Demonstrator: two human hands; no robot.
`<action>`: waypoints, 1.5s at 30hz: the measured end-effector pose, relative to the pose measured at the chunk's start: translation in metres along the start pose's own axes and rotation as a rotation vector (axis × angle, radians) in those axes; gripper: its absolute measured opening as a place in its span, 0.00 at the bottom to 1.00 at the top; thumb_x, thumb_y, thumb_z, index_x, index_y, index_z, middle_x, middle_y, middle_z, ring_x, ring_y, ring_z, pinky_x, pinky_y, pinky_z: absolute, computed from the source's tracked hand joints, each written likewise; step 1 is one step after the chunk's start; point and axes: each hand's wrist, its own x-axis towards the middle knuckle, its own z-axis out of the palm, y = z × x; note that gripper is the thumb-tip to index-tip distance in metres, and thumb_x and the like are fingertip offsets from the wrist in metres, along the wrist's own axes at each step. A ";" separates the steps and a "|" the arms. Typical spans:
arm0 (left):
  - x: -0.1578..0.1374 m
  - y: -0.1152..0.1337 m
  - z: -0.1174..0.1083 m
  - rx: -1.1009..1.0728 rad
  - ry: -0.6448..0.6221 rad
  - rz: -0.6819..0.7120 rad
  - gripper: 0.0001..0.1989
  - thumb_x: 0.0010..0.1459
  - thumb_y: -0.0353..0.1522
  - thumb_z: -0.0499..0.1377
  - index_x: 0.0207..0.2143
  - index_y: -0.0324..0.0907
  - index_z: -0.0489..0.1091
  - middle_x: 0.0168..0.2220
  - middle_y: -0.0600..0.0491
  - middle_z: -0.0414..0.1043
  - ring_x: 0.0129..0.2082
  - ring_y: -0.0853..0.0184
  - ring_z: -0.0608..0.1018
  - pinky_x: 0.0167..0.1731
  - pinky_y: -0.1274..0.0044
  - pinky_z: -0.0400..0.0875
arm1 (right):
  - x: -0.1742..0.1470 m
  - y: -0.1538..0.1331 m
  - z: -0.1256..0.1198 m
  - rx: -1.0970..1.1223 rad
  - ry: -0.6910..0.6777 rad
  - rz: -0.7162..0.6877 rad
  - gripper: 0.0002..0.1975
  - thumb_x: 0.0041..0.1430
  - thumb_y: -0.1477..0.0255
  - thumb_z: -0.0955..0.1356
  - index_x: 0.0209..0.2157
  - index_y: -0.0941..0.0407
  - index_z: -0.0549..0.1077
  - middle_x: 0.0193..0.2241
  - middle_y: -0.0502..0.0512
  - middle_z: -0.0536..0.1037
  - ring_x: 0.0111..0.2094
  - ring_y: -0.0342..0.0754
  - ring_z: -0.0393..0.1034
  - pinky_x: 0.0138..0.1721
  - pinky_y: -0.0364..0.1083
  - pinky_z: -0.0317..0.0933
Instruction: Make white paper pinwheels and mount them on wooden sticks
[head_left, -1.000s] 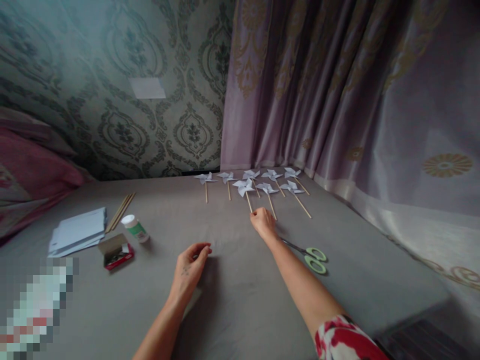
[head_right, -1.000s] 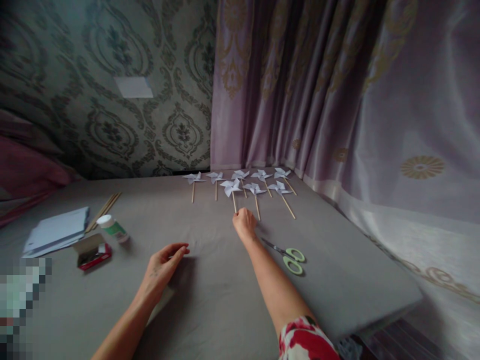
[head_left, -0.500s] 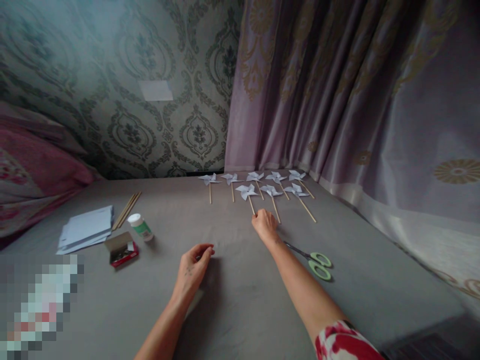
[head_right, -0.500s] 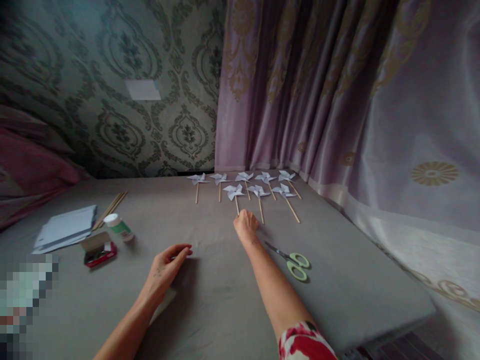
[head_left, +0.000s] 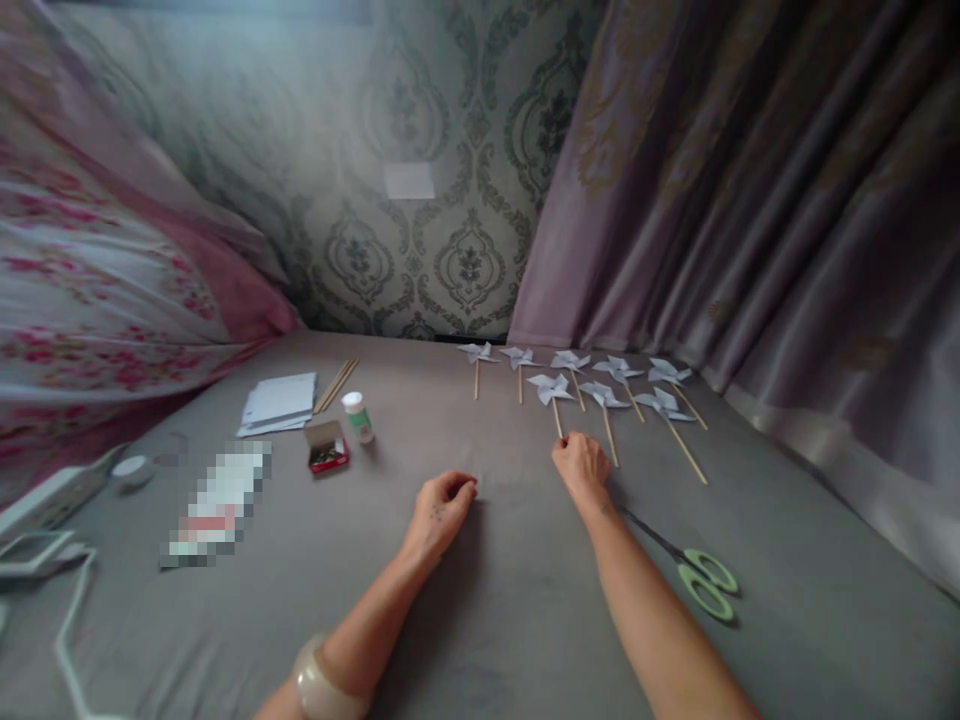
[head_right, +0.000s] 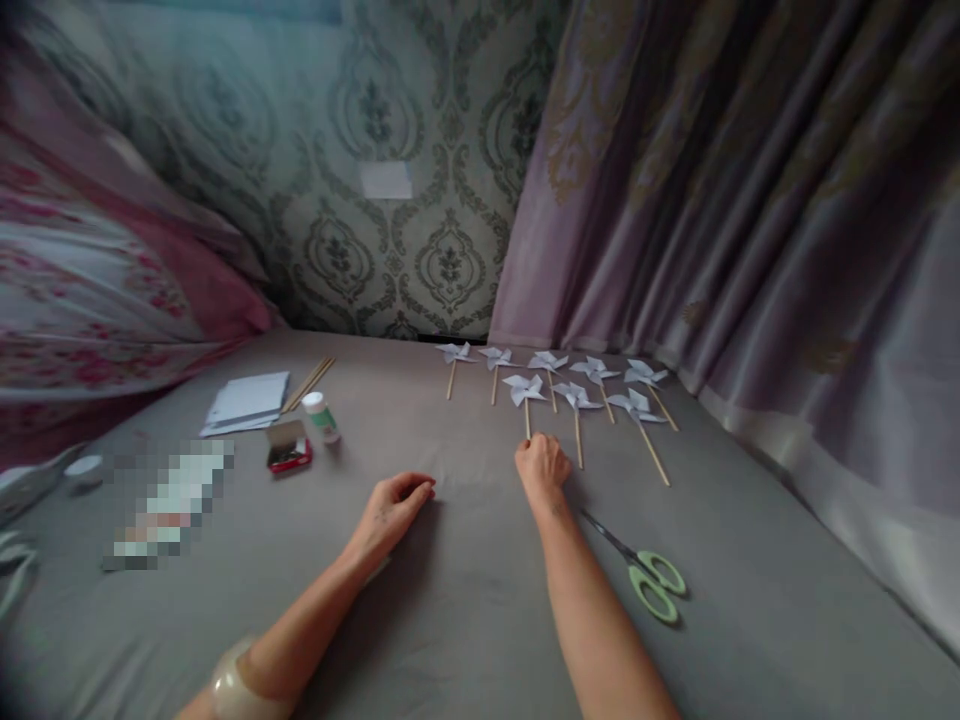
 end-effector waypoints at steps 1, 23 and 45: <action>-0.001 -0.002 0.001 0.031 0.004 -0.004 0.14 0.50 0.37 0.55 0.33 0.40 0.77 0.32 0.48 0.80 0.34 0.60 0.78 0.36 0.73 0.70 | -0.001 0.001 0.000 -0.003 -0.004 -0.011 0.17 0.62 0.71 0.59 0.41 0.61 0.77 0.41 0.68 0.78 0.43 0.57 0.74 0.40 0.48 0.65; -0.012 0.022 -0.093 0.078 -0.039 0.116 0.15 0.54 0.37 0.56 0.34 0.36 0.78 0.29 0.48 0.79 0.29 0.67 0.75 0.32 0.77 0.67 | -0.003 0.014 0.020 0.015 0.176 -0.083 0.23 0.59 0.62 0.58 0.39 0.64 0.78 0.32 0.71 0.78 0.33 0.63 0.75 0.25 0.50 0.59; 0.049 -0.045 -0.307 0.913 0.545 -0.050 0.10 0.50 0.29 0.56 0.32 0.42 0.78 0.40 0.45 0.79 0.47 0.53 0.72 0.47 0.67 0.55 | -0.013 0.006 0.048 0.293 0.333 -0.922 0.18 0.62 0.64 0.59 0.22 0.54 0.67 0.23 0.52 0.73 0.26 0.43 0.68 0.30 0.41 0.55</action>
